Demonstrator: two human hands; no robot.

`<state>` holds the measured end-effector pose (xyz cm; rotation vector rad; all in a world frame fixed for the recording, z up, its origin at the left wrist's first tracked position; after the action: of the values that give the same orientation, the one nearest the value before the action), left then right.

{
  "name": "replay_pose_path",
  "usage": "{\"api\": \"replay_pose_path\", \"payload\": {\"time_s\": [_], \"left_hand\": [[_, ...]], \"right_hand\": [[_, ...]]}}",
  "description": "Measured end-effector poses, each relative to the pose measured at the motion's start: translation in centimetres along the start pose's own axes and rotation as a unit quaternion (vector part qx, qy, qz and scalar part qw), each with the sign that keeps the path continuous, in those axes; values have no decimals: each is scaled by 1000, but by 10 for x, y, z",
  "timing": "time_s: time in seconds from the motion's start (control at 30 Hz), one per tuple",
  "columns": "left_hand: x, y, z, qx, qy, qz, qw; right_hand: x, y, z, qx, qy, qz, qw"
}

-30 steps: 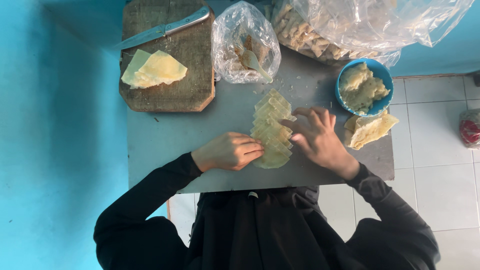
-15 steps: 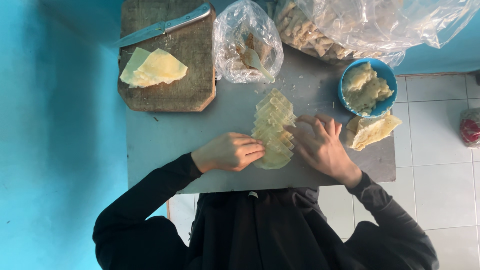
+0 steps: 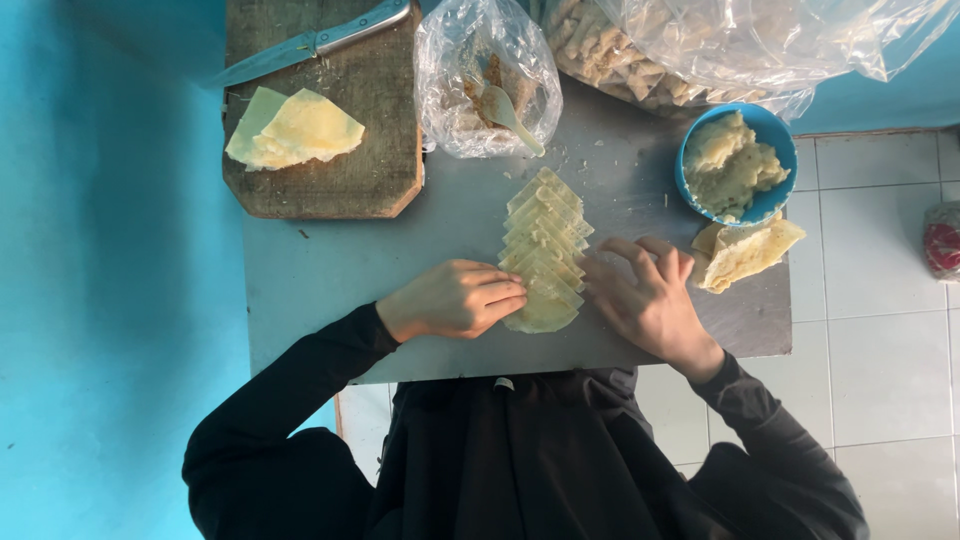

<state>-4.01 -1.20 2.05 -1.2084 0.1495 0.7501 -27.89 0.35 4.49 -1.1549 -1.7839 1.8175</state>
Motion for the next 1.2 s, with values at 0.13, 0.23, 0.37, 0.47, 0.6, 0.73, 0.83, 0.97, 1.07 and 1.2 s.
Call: {"api": "replay_pose_path", "payload": {"time_s": [0.13,0.23,0.37,0.47,0.6,0.73,0.83,0.97,1.07,1.2], "left_hand": [[-1,2,0,-3,-3,-2,1000],[-1,0,1,-5,3,-4,1000],[-1,0,1,-5,7,-3,1000],[-2,-1,2,-4,5,-2,1000],[-3,-2,2,-1,2,-2,1000],[-4,-3,3,-1,2,-6,1000],[-4,-4,3,3,0,-4,1000],[-4,-3,2,13,-5,-2,1000],[-2,-2,2,12,-9,-3,1000],[-1,1,0,13,-16,0,1000]], "right_hand": [[-9,6,-9,89,-58,-51,993],[-13,8,-8,108,-63,-62,990],[-7,4,0,86,-30,-61,994],[-1,2,10,28,20,-52,998],[12,-5,25,-1,86,-12,996],[30,-12,35,207,198,15,958],[43,-12,31,318,229,-14,920],[51,-12,23,350,224,-29,909],[49,-16,20,310,219,-25,925],[26,-9,9,133,132,-11,982]]}}
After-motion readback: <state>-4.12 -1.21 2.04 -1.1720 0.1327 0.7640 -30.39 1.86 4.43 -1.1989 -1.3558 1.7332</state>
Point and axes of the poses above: each hand's wrist, its own x-axis away from the middle knuckle, its own y-axis out of the palm, z = x × y, the point moved 5 cm from there along -x, towards the middle knuckle, and after that the axes turned 7 degrees about -y, right-handed, at the moved point
